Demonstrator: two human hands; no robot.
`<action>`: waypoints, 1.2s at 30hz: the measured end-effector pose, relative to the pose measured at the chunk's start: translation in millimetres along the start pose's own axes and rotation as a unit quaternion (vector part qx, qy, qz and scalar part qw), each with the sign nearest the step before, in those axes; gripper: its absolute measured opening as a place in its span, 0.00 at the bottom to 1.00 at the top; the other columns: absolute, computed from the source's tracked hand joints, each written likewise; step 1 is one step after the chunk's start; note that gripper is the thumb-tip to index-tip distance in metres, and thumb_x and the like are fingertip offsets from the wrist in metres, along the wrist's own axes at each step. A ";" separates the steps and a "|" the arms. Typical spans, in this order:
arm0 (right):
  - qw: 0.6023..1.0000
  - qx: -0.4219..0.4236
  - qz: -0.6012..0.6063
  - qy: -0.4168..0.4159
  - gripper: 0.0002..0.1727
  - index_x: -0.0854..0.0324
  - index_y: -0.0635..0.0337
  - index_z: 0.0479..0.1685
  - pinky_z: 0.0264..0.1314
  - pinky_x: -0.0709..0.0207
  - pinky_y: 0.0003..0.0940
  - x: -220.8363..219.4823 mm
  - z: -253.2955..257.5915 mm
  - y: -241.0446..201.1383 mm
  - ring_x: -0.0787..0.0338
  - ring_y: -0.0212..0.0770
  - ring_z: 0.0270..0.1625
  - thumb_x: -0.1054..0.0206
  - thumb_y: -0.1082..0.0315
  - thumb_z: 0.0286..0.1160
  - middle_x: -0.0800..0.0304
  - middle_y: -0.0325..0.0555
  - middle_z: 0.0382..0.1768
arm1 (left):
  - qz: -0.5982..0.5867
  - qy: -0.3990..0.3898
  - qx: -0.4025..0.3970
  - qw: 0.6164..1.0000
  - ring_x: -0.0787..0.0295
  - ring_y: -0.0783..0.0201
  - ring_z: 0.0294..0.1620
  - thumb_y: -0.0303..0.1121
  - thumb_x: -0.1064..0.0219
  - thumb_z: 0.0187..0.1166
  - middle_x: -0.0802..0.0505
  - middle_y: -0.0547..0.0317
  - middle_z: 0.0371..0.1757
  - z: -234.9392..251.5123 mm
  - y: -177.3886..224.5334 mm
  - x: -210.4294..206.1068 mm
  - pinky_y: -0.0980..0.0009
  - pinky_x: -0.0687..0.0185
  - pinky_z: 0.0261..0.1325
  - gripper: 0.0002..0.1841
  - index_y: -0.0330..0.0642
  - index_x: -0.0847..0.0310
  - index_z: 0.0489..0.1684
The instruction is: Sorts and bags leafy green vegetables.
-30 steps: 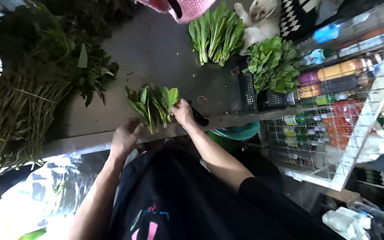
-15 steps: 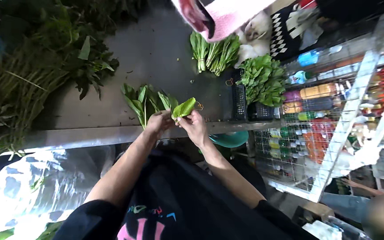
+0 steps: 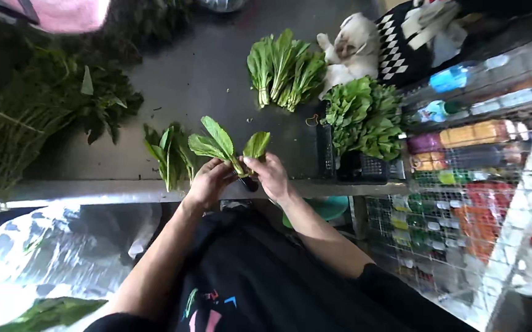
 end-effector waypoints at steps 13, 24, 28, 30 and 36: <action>0.970 -0.058 -0.010 -0.236 0.18 0.18 0.59 0.62 0.53 0.11 0.39 -70.5 8.0 20.1 0.08 0.38 0.46 0.39 0.56 0.89 0.08 0.44 0.48 | -0.027 0.220 -0.152 0.963 0.08 0.58 0.52 0.30 0.37 0.86 0.09 0.48 0.62 -91.7 3.2 62.2 0.60 0.11 0.57 0.14 0.43 0.23 0.67; 0.980 -0.002 -0.013 -0.197 0.15 0.15 0.57 0.58 0.53 0.13 0.33 -211.3 -37.6 19.1 0.09 0.33 0.47 0.35 0.57 0.87 0.07 0.38 0.48 | -0.063 0.426 -0.291 0.854 0.08 0.59 0.57 0.33 0.28 0.80 0.08 0.54 0.63 -289.3 60.9 209.7 0.61 0.11 0.60 0.24 0.49 0.28 0.74; 0.959 0.019 -0.047 -0.279 0.15 0.18 0.59 0.62 0.58 0.11 0.40 -318.5 -94.9 17.2 0.08 0.37 0.51 0.36 0.60 0.87 0.08 0.42 0.51 | 0.000 0.476 -0.332 0.814 0.07 0.57 0.56 0.30 0.28 0.79 0.06 0.51 0.59 -407.2 59.1 291.8 0.58 0.11 0.61 0.24 0.41 0.29 0.73; 0.940 0.029 -0.072 -0.331 0.14 0.16 0.60 0.61 0.58 0.11 0.39 -374.4 -131.1 22.5 0.07 0.36 0.50 0.34 0.64 0.84 0.06 0.42 0.49 | 0.033 0.513 -0.339 0.788 0.08 0.60 0.55 0.31 0.26 0.78 0.06 0.54 0.58 -465.8 48.0 330.0 0.61 0.11 0.60 0.22 0.40 0.23 0.70; 0.848 0.045 -0.212 -0.484 0.17 0.14 0.63 0.59 0.60 0.13 0.43 -521.3 -206.1 83.7 0.07 0.41 0.52 0.28 0.62 0.79 0.07 0.51 0.52 | 0.008 0.598 -0.323 0.733 0.08 0.65 0.52 0.24 0.32 0.79 0.06 0.55 0.57 -580.0 20.5 378.9 0.70 0.11 0.52 0.18 0.37 0.22 0.67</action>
Point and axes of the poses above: each hand's wrist, its own z-axis towards the middle knuckle, its own x-axis out of the back of the hand, y = z × x, the point moved 10 cm from there along z, towards the middle knuckle
